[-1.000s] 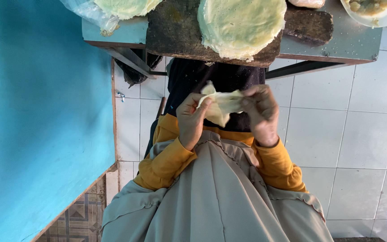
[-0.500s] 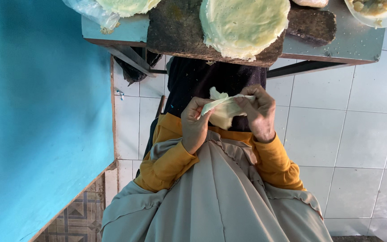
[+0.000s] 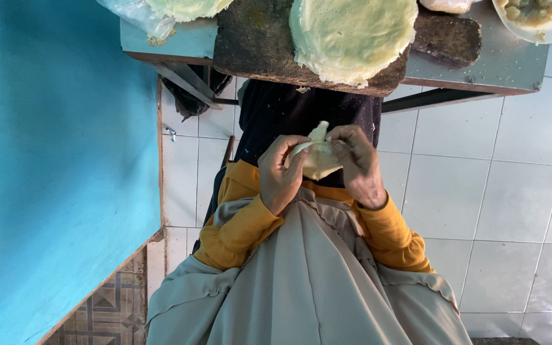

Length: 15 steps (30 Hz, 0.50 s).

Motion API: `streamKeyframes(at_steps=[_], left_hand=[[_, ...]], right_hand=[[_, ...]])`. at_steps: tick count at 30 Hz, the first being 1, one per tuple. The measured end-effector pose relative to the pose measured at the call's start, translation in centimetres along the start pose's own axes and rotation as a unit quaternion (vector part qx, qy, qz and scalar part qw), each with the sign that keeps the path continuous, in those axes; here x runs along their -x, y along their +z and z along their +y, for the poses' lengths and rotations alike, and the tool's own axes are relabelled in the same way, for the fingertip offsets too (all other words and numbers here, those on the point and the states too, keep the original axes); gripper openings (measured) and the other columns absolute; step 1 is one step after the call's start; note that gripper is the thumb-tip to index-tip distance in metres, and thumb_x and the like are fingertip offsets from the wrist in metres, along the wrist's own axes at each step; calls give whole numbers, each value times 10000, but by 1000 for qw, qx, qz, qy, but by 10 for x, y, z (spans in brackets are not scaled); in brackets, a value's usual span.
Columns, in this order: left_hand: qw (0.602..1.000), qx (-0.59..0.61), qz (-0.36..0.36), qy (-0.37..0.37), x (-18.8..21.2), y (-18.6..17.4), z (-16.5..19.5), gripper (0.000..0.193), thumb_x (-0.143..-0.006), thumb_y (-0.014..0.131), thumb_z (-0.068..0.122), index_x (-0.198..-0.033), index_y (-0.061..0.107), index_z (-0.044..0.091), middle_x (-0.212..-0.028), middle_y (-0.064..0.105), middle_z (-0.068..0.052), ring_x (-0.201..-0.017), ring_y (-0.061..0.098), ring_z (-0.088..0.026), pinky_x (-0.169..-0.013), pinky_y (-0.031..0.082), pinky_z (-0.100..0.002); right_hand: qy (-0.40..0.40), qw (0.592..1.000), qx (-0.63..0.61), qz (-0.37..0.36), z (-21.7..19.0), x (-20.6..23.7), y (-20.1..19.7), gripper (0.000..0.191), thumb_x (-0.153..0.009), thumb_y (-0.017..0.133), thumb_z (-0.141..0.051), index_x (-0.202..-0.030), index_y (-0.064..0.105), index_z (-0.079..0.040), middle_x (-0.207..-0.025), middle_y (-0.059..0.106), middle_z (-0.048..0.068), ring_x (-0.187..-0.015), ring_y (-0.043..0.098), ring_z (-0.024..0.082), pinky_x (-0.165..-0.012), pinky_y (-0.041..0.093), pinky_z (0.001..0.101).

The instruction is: The person sits with a cloth over their lap and stretches pieces of dough by hand, pulling and thinning each piece into a wide sheet. They place each stretched sheet onto a stack of round dough layers on a wooden board on the table, repeating the cycle.

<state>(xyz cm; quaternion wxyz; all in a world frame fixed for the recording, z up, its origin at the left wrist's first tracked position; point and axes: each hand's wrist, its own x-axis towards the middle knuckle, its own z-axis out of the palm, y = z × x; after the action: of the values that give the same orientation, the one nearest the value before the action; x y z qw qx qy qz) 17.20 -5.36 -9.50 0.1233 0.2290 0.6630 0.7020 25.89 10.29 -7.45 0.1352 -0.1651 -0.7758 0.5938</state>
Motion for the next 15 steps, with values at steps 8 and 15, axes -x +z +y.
streamKeyframes(at_steps=[8,15], left_hand=[[999,18,-23,-17,11,1,-13,95,-1055,598,79,-1116,613,8,-997,666,-65,-859,632,-77,-763,533,-207],[994,90,-27,-51,13,5,-15,164,-1062,595,80,-1201,567,-4,-1062,627,-90,-939,603,-81,-830,520,-222]], right_hand=[[-57,990,129,20,-6,-1,2,235,-881,736,29,-1100,656,1,-982,701,47,-869,687,107,-713,572,260],[27,998,47,36,1,-1,1,171,-928,637,103,-1055,616,-10,-907,670,40,-756,625,75,-642,532,227]])
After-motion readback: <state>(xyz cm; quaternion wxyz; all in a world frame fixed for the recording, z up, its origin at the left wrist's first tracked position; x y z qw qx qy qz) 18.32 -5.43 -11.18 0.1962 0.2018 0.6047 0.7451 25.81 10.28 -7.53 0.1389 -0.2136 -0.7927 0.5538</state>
